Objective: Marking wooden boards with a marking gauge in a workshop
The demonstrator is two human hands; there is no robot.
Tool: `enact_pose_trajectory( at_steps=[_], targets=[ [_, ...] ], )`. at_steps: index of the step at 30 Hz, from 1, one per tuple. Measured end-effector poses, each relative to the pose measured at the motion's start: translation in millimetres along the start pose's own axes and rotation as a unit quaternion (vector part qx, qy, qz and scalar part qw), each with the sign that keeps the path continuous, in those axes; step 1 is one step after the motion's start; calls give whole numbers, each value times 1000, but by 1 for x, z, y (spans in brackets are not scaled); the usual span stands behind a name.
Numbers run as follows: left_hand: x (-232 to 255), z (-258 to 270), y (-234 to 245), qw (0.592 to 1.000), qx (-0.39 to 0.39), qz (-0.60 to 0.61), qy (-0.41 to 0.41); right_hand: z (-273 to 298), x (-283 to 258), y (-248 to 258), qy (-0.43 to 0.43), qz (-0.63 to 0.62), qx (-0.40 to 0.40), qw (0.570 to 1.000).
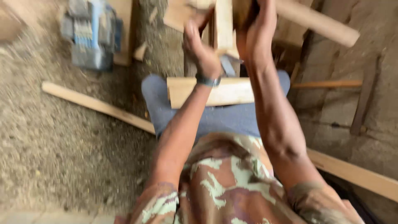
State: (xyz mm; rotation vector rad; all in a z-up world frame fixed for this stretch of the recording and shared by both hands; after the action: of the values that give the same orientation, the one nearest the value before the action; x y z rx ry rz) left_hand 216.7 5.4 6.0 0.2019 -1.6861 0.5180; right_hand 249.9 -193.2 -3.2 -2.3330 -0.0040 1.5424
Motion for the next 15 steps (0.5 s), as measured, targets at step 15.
enact_pose_trajectory(
  at_steps=[15],
  targets=[
    [12, 10, -67, 905, -196, -323, -195, 57, -138, -5, 36, -23, -29, 999]
  ],
)
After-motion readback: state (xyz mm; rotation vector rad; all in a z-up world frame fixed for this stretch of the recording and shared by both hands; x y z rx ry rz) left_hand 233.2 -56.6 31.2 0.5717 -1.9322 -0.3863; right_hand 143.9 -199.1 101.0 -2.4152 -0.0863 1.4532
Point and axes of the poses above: each hand's wrist, its own z-axis away from the middle knuckle, its own y-axis out of the back of the hand, x = y × z, the point moved 10 cm from there along -z, towards the middle knuckle, and after that the axes turned 5 degrees about y, right-handed, at the moved point
